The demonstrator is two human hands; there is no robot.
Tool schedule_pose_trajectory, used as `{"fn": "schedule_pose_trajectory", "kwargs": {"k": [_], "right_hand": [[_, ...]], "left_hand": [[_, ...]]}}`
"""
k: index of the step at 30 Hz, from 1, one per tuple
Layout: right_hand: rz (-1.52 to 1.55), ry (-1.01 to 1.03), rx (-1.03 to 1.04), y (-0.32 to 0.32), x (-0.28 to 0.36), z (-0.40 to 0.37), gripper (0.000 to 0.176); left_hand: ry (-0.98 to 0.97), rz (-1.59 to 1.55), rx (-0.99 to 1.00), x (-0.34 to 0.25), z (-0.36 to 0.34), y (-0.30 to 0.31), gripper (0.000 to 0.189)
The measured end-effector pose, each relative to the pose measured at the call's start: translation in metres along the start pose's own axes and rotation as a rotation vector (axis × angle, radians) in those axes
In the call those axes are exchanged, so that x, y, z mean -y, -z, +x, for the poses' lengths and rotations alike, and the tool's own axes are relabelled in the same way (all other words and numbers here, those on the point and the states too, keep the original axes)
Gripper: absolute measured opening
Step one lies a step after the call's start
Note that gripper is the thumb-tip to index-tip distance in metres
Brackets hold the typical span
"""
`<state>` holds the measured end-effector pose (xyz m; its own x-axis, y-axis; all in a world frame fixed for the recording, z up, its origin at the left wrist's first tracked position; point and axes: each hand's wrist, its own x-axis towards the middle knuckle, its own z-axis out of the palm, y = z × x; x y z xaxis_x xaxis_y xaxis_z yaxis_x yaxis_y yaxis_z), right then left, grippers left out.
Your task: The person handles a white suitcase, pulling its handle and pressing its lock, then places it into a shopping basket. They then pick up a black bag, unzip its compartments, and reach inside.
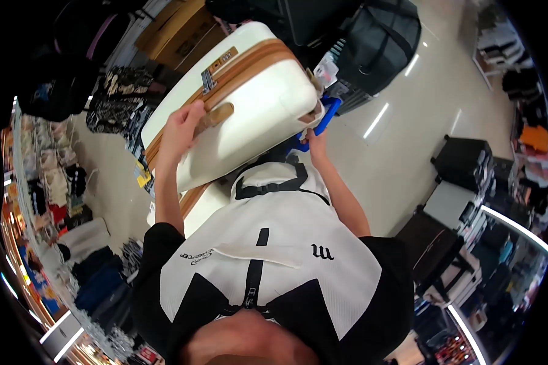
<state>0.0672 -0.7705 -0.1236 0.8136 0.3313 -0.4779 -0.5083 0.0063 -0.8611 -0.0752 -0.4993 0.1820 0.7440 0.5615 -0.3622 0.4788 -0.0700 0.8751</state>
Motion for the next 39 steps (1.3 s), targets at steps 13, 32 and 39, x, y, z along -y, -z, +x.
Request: {"fn": "schedule_pose_trajectory", "kwargs": {"k": [13,32,39], "right_hand": [[-0.423,-0.338,0.266,-0.023,0.051,0.063,0.063],[0.462,-0.526,0.618,-0.078,0.143,0.233,0.054],[0.268,-0.356,0.312,-0.098,0.231,0.198,0.049]], "left_hand": [[0.118,-0.278,-0.243,-0.014,0.084,0.053,0.047],[-0.058,-0.008,-0.324,-0.059,0.093,0.013,0.046],[-0.084,-0.078,-0.789,-0.022,0.102,0.030,0.051]]}}
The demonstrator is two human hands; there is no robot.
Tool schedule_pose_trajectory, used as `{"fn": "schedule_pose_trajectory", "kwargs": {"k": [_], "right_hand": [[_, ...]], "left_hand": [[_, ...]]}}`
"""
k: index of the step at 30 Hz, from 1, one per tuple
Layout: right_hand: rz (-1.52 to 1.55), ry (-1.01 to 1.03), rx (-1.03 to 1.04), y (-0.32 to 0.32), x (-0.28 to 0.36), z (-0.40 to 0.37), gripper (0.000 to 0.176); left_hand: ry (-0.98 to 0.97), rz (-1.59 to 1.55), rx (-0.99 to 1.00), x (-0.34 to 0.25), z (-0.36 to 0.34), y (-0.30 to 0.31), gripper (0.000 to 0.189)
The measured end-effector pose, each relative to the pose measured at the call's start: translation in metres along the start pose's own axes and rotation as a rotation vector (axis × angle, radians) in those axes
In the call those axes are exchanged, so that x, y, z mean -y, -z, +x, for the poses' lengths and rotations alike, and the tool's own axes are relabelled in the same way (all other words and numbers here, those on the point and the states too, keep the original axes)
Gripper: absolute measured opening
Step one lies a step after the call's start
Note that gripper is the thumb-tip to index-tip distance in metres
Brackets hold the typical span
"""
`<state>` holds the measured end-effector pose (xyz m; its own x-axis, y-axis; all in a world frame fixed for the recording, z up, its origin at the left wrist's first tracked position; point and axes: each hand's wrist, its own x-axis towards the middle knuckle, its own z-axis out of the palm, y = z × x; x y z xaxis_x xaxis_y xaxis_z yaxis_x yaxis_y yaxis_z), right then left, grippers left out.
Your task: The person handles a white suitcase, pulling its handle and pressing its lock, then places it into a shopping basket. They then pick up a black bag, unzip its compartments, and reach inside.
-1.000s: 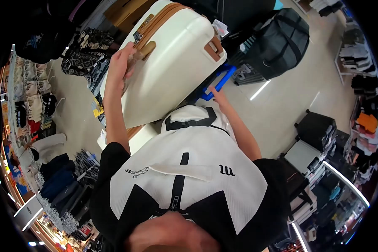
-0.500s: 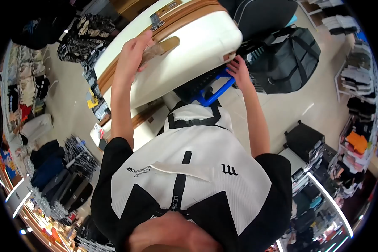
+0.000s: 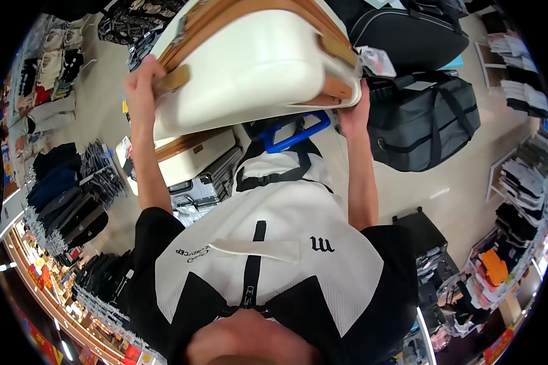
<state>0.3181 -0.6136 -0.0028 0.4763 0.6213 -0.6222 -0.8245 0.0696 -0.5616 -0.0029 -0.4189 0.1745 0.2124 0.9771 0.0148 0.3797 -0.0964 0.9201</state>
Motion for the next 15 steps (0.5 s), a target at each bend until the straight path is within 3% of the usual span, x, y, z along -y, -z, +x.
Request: {"fn": "schedule_pose_trajectory", "kwargs": {"k": [4,8,9,12,15], "right_hand": [[-0.048,0.230,0.014,-0.017,0.048,-0.013,0.041],[-0.080,0.405,-0.018,-0.049,0.091,-0.032,0.035],[-0.098,0.449,-0.015,-0.055,0.097,-0.037,0.036],[-0.135,0.527,-0.032,-0.077,0.110,-0.051,0.036],[-0.205,0.577,-0.001,-0.084,0.115,-0.054,0.035]], "left_hand": [[0.032,-0.247,-0.131,0.033,-0.009,0.012,0.051],[-0.080,-0.234,-0.323,0.061,-0.018,-0.008,0.056],[-0.138,-0.325,-0.338,0.080,-0.015,-0.013,0.056],[-0.074,-0.473,-0.260,0.104,-0.019,-0.019,0.056],[-0.051,-0.443,-0.228,0.116,-0.026,-0.026,0.045]]}}
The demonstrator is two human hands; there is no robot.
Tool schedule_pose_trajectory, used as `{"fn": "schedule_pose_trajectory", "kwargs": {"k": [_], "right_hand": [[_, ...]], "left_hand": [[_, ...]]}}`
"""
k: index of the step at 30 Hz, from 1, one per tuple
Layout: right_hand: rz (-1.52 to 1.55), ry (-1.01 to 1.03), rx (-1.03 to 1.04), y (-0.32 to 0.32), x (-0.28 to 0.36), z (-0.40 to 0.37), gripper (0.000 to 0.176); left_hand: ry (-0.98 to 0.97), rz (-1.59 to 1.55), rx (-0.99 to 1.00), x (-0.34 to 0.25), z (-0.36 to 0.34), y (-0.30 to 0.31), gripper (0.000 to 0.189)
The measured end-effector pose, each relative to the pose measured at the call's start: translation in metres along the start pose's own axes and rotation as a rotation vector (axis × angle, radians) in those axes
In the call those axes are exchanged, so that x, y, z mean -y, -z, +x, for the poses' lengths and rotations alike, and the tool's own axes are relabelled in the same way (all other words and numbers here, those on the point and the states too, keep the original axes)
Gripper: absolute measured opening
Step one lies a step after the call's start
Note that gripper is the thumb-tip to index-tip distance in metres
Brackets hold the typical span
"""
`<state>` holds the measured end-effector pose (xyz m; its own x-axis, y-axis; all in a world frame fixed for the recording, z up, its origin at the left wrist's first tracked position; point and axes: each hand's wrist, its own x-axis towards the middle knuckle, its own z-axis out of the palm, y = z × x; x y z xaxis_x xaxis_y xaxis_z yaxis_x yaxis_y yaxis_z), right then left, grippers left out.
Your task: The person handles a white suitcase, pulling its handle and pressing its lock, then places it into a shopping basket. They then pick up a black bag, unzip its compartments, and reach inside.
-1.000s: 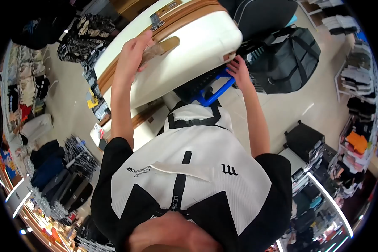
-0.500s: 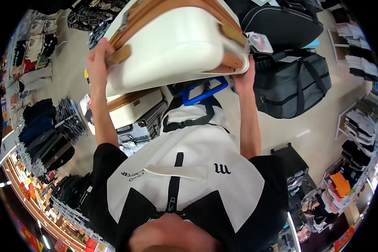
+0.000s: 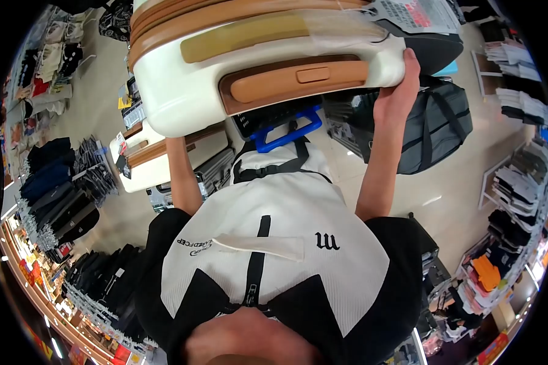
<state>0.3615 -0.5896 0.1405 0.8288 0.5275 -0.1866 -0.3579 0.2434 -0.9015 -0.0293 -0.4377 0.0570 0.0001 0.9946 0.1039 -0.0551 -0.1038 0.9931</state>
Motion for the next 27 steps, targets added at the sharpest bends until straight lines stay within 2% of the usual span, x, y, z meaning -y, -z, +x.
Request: {"fn": "schedule_pose_trajectory", "kwargs": {"k": [2,5,9,12,16,20,24,27], "right_hand": [[0.022,0.002,0.076,0.004,-0.010,0.005,0.033],[-0.034,-0.058,0.073,-0.002,-0.032,0.007,0.031],[-0.160,-0.067,0.171,0.013,-0.091,0.014,0.041],[-0.237,-0.160,0.247,0.001,-0.112,0.007,0.044],[-0.326,-0.174,0.231,0.003,-0.139,0.018,0.046],[-0.418,-0.097,0.153,0.016,-0.162,0.034,0.044],[-0.366,-0.107,0.152,0.031,-0.156,0.040,0.041],[-0.349,-0.087,0.141,0.035,-0.153,0.027,0.040]], "left_hand": [[0.015,-0.003,-0.028,0.031,-0.008,-0.001,0.041],[0.062,-0.021,-0.084,0.085,-0.025,-0.006,0.035],[0.157,-0.031,-0.188,0.146,-0.059,0.001,0.029],[0.249,-0.067,-0.262,0.172,-0.081,0.010,0.026],[0.323,-0.081,-0.290,0.197,-0.096,0.017,0.026],[0.217,0.148,-0.041,0.229,-0.094,0.023,0.030],[0.196,0.221,-0.131,0.229,-0.085,0.009,0.044],[0.038,0.437,-0.116,0.195,-0.076,0.003,0.043]]}}
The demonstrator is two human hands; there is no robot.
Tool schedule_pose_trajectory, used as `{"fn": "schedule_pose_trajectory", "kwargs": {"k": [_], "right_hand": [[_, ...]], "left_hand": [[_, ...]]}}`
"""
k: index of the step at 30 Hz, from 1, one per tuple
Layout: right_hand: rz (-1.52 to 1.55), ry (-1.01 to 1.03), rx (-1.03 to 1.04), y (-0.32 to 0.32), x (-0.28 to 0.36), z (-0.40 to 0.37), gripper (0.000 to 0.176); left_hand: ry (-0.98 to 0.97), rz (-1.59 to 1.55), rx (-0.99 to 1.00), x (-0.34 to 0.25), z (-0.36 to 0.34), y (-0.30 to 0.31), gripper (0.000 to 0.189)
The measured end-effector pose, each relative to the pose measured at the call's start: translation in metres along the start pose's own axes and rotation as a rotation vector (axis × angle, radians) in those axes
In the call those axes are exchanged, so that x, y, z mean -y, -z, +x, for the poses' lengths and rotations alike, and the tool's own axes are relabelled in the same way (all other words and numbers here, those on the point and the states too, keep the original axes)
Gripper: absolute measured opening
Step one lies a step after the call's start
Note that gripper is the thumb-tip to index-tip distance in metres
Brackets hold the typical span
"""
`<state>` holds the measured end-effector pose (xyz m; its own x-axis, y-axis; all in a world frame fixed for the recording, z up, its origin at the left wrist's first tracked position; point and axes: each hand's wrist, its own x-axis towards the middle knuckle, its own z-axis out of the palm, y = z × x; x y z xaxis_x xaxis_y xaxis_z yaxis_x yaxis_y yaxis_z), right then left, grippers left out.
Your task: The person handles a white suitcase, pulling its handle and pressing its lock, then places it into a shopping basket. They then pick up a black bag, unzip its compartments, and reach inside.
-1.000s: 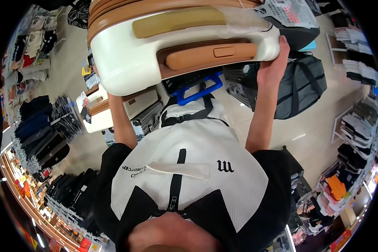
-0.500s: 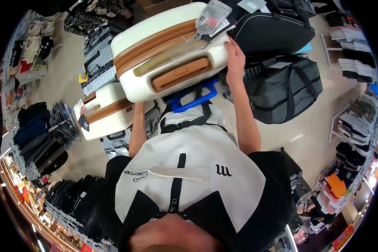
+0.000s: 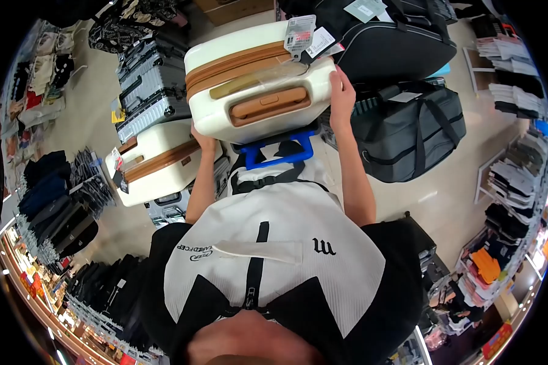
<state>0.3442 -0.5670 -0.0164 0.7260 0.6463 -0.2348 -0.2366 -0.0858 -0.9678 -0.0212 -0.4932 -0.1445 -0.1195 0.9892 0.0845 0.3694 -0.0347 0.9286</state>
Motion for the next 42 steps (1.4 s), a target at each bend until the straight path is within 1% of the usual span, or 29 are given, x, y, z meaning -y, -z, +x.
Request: {"fn": "schedule_pose_trajectory", "kwargs": {"k": [1,5,6,9,10,11,13,14,17,20,22,25,26,29,30,33,34,35,37,38,39,42], "right_hand": [[0.010,0.004,-0.005,0.002,-0.002,-0.006,0.040],[-0.013,0.011,-0.013,0.014,-0.006,-0.023,0.041],[-0.060,0.028,-0.014,0.017,-0.004,-0.028,0.042],[-0.079,0.056,-0.026,0.023,-0.004,-0.042,0.042],[-0.074,0.043,-0.016,0.027,-0.007,-0.046,0.043],[-0.076,0.048,-0.018,0.031,-0.009,-0.050,0.043],[-0.086,0.058,-0.018,0.033,-0.009,-0.059,0.044],[-0.039,0.027,-0.013,0.033,-0.006,-0.061,0.044],[0.046,-0.011,0.000,0.030,-0.001,-0.058,0.044],[0.070,-0.003,0.008,0.030,0.000,-0.062,0.046],[0.096,-0.012,-0.010,0.028,0.004,-0.072,0.046],[0.094,0.006,-0.024,0.022,0.019,-0.082,0.046],[0.126,0.008,-0.057,0.017,0.026,-0.085,0.045],[0.177,0.073,0.001,0.013,0.061,-0.084,0.044],[0.173,0.047,-0.028,0.009,0.072,-0.084,0.043],[0.193,0.060,0.009,0.007,0.091,-0.085,0.044],[0.189,0.073,0.031,0.007,0.096,-0.087,0.045],[0.185,0.089,0.054,0.005,0.101,-0.085,0.046],[0.186,0.129,0.103,0.003,0.113,-0.080,0.048],[0.178,0.162,0.143,0.001,0.119,-0.076,0.048],[0.167,0.185,0.183,-0.001,0.125,-0.073,0.048],[0.143,0.286,0.278,-0.004,0.146,-0.065,0.048]], "left_hand": [[-0.068,0.100,0.027,-0.008,0.001,0.010,0.043],[-0.164,0.486,0.225,-0.048,0.001,0.038,0.043],[-0.077,0.673,0.274,-0.052,0.000,0.044,0.043],[0.118,0.567,0.237,-0.068,-0.007,0.047,0.049],[0.298,0.419,0.237,-0.076,-0.003,0.047,0.060],[0.450,0.080,0.201,-0.084,-0.005,0.043,0.061],[0.734,-0.612,0.111,-0.139,-0.009,0.031,0.067],[0.725,-0.604,0.195,-0.143,-0.010,0.032,0.072],[0.696,-0.617,0.268,-0.155,-0.011,0.034,0.071],[0.683,-0.584,0.257,-0.144,-0.012,0.040,0.071],[0.654,-0.596,0.264,-0.160,-0.017,0.043,0.070],[0.636,-0.598,0.252,-0.177,-0.019,0.050,0.070],[0.636,-0.623,0.239,-0.182,-0.017,0.054,0.069],[0.641,-0.644,0.225,-0.199,-0.011,0.065,0.067],[0.607,-0.642,0.233,-0.208,-0.010,0.068,0.064],[0.526,-0.669,0.196,-0.222,-0.008,0.071,0.061],[0.541,-0.685,0.182,-0.224,-0.008,0.074,0.061],[0.564,-0.704,0.158,-0.228,-0.009,0.077,0.068],[0.498,-0.702,0.134,-0.239,-0.008,0.078,0.065],[0.461,-0.722,0.136,-0.248,-0.007,0.080,0.057],[0.439,-0.714,0.090,-0.264,-0.007,0.081,0.055],[0.416,-0.757,0.020,-0.290,-0.008,0.086,0.055]]}}
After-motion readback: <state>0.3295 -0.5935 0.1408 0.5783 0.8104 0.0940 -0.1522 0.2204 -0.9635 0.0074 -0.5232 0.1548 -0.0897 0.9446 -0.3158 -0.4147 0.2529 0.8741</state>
